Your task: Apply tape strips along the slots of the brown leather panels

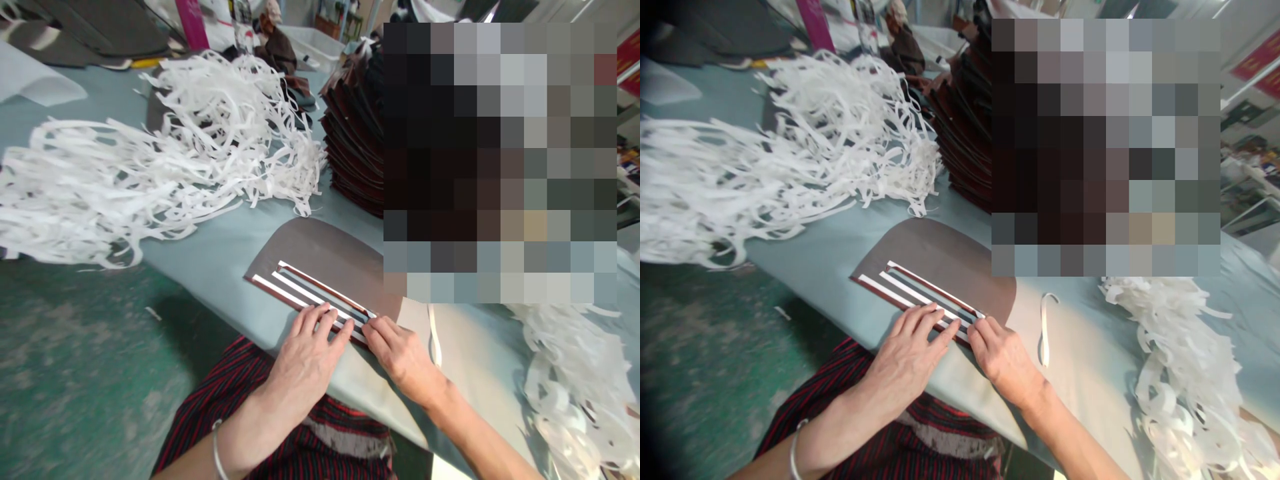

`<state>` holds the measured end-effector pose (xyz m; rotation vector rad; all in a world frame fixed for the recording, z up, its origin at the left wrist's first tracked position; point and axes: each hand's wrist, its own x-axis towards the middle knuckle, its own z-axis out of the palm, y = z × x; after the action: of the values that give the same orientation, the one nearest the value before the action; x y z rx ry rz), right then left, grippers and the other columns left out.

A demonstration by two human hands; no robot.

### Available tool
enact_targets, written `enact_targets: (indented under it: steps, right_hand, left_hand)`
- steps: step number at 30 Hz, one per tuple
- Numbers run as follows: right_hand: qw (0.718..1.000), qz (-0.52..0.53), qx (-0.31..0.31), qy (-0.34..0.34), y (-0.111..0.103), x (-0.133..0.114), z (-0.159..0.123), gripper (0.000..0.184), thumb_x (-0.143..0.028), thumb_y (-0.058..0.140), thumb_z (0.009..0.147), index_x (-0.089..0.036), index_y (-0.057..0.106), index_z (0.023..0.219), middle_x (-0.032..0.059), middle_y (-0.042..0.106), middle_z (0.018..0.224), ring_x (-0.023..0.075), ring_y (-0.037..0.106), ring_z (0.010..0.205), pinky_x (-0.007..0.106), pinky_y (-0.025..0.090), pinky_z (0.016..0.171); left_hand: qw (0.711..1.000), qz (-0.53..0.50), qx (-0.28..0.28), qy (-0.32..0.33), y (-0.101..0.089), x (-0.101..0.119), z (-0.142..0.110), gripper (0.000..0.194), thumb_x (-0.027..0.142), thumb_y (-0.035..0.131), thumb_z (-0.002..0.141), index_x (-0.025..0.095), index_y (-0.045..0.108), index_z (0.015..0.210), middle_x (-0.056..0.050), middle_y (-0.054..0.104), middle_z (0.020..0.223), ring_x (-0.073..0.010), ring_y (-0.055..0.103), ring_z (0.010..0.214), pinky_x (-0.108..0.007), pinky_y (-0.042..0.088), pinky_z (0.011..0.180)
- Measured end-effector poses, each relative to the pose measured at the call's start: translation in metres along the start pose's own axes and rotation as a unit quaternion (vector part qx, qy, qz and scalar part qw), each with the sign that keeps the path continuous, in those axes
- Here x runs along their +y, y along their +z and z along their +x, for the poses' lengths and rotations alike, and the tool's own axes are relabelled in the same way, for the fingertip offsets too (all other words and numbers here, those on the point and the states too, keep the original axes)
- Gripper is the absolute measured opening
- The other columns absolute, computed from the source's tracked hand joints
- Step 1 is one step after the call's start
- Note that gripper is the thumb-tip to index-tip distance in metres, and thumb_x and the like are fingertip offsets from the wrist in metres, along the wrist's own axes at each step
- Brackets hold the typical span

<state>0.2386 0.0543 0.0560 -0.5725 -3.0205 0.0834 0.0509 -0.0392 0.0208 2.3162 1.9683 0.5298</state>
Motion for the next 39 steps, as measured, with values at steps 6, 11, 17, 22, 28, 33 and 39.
enact_targets:
  steps: [6,11,17,22,28,33,39]
  right_hand:
    - [0.999,0.009,0.014,0.037,0.0,0.003,-0.019,0.028,-0.016,0.035,0.098,-0.014,0.058,0.114,0.0119,0.062,0.096,0.0208,0.057,0.084,0.033,0.052,0.069]
    - [0.997,0.026,-0.004,0.066,0.004,-0.008,-0.018,0.036,-0.016,0.033,0.098,-0.012,0.049,0.129,0.0142,0.06,0.107,0.0229,0.056,0.089,0.038,0.054,0.078]
    - [0.994,0.057,0.042,0.078,0.008,-0.009,-0.015,0.03,-0.012,0.035,0.095,-0.018,0.056,0.116,0.0117,0.061,0.102,0.0211,0.06,0.088,0.033,0.054,0.074]
    - [0.991,0.045,0.072,0.104,0.005,-0.004,0.009,0.019,-0.017,0.039,0.093,-0.021,0.057,0.088,0.0056,0.057,0.082,0.0182,0.06,0.071,0.03,0.05,0.06]
    - [0.98,0.059,0.042,0.184,0.008,-0.021,0.056,0.019,-0.02,0.041,0.097,-0.02,0.059,0.09,0.0044,0.058,0.084,0.0183,0.062,0.076,0.029,0.05,0.065]
    - [0.971,0.006,-0.02,0.239,0.011,-0.024,0.072,0.016,-0.015,0.048,0.093,-0.021,0.056,0.079,0.0022,0.059,0.079,0.0179,0.062,0.067,0.028,0.045,0.057]
    - [0.979,-0.077,0.011,0.189,0.017,-0.02,0.074,0.017,-0.008,0.052,0.087,-0.021,0.051,0.075,0.0044,0.059,0.078,0.0183,0.061,0.071,0.027,0.043,0.058]
  left_hand:
    - [1.0,-0.003,-0.005,0.001,-0.001,0.001,0.001,0.043,0.022,0.05,0.09,0.026,0.05,0.133,-0.012,0.055,0.126,-0.0312,0.044,0.125,-0.05,0.038,0.104]
    - [1.0,-0.007,0.0,0.002,-0.001,0.003,0.0,0.043,0.023,0.049,0.091,0.024,0.049,0.134,-0.011,0.056,0.128,-0.0305,0.045,0.125,-0.05,0.036,0.105]
    - [0.995,0.04,0.058,-0.064,-0.019,-0.057,-0.008,0.037,0.026,0.045,0.095,0.019,0.053,0.13,-0.008,0.058,0.132,-0.0259,0.046,0.128,-0.047,0.03,0.11]
    - [0.994,0.046,0.067,-0.068,-0.033,-0.1,-0.016,0.036,0.024,0.047,0.094,0.02,0.054,0.129,-0.008,0.06,0.13,-0.0247,0.048,0.126,-0.044,0.035,0.107]
    - [0.988,-0.025,0.117,-0.093,-0.026,-0.101,-0.014,0.029,0.027,0.05,0.093,0.018,0.057,0.12,-0.008,0.061,0.122,-0.0242,0.051,0.119,-0.043,0.04,0.102]
    - [0.984,-0.048,0.14,-0.1,-0.027,-0.101,-0.015,0.028,0.027,0.051,0.093,0.019,0.057,0.119,-0.009,0.062,0.119,-0.0242,0.052,0.118,-0.044,0.041,0.1]
    - [0.982,-0.053,0.146,-0.11,-0.029,-0.099,-0.016,0.026,0.025,0.051,0.092,0.019,0.057,0.117,-0.009,0.062,0.119,-0.0248,0.052,0.118,-0.045,0.04,0.102]
